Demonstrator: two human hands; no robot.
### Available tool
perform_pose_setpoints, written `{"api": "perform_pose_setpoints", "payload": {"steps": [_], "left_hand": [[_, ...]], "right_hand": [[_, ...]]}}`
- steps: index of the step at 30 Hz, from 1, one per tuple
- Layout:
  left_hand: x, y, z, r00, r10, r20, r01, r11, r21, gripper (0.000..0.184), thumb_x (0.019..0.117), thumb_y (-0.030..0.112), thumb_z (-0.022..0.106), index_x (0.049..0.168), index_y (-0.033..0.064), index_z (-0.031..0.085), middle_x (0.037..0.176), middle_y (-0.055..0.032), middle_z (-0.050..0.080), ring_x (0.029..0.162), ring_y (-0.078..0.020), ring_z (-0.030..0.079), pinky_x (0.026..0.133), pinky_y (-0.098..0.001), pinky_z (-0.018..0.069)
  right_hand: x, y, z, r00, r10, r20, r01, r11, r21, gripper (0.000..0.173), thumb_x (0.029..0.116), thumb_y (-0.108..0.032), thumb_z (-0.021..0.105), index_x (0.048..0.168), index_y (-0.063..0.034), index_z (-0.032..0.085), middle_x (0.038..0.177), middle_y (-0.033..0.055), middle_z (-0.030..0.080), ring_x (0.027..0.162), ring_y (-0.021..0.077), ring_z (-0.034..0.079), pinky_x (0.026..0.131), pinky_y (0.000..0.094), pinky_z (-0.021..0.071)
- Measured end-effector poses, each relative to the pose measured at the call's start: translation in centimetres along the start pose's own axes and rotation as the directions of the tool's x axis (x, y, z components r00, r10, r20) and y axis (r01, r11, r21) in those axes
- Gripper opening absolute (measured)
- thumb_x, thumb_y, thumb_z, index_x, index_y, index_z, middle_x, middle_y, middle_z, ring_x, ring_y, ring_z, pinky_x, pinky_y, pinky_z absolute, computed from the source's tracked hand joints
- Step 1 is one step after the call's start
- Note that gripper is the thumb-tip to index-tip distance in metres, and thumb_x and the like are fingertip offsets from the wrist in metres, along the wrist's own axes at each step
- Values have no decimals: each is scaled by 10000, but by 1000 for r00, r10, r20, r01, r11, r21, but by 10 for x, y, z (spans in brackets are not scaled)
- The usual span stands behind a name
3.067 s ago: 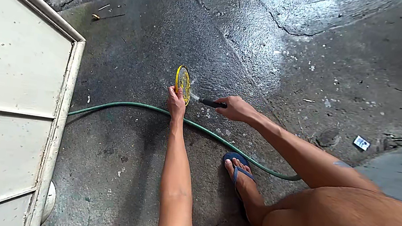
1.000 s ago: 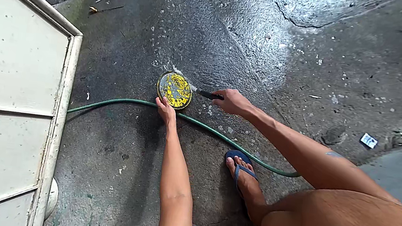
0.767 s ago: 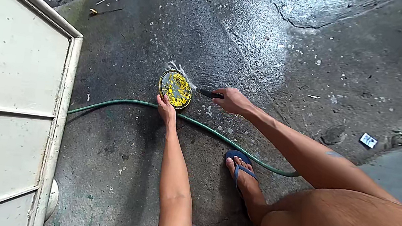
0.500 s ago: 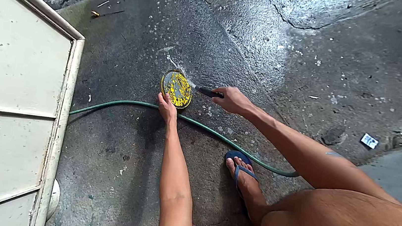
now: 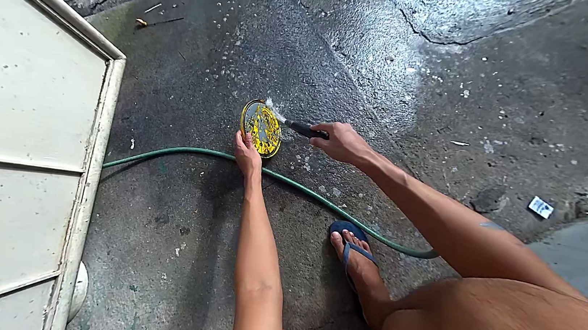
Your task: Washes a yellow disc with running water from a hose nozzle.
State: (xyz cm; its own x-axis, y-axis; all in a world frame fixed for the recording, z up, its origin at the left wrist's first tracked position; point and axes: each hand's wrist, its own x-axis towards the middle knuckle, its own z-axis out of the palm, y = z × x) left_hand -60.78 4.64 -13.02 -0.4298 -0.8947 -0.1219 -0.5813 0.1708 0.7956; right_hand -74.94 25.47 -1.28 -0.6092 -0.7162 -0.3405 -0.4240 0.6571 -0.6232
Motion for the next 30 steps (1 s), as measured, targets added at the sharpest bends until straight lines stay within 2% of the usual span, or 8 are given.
{"api": "perform_pose_setpoints", "payload": {"steps": [11, 17, 26, 30], "left_hand": [[1, 4, 3, 1000, -9, -2, 9, 999, 45, 513, 1104, 426, 411, 1506, 118, 496, 1345, -173, 653, 1274, -306, 615, 1107, -508, 451], [-1, 9, 3, 1000, -7, 3, 7, 998, 61, 524, 1104, 420, 415, 1517, 105, 483, 1341, -189, 653, 1282, -322, 609, 1113, -508, 445], [0, 11, 4, 1000, 13, 10, -13, 999, 46, 513, 1104, 409, 423, 1513, 107, 486, 1364, -172, 644, 1293, -304, 606, 1119, -502, 445], [-1, 13, 3, 1000, 19, 17, -20, 999, 43, 517, 1102, 416, 420, 1510, 105, 488, 1361, -180, 643, 1284, -314, 608, 1108, -516, 453]], "right_hand": [[-2, -7, -5, 1000, -8, -18, 8, 1000, 14, 362, 1023, -349, 605, 1349, -217, 688, 1012, 94, 749, 885, 266, 717, 789, 540, 567], [-4, -14, -10, 999, -19, -27, 19, 1000, 14, 374, 1026, -342, 601, 1367, -207, 677, 1055, 109, 747, 933, 282, 717, 825, 554, 562], [-7, -24, -13, 999, -35, -35, 35, 999, 6, 368, 1022, -339, 600, 1366, -235, 677, 1022, 93, 747, 889, 267, 713, 791, 539, 561], [-10, -27, -16, 995, -85, -45, 86, 996, 19, 368, 1025, -350, 591, 1362, -229, 678, 1046, 80, 749, 920, 245, 714, 820, 525, 563]]}}
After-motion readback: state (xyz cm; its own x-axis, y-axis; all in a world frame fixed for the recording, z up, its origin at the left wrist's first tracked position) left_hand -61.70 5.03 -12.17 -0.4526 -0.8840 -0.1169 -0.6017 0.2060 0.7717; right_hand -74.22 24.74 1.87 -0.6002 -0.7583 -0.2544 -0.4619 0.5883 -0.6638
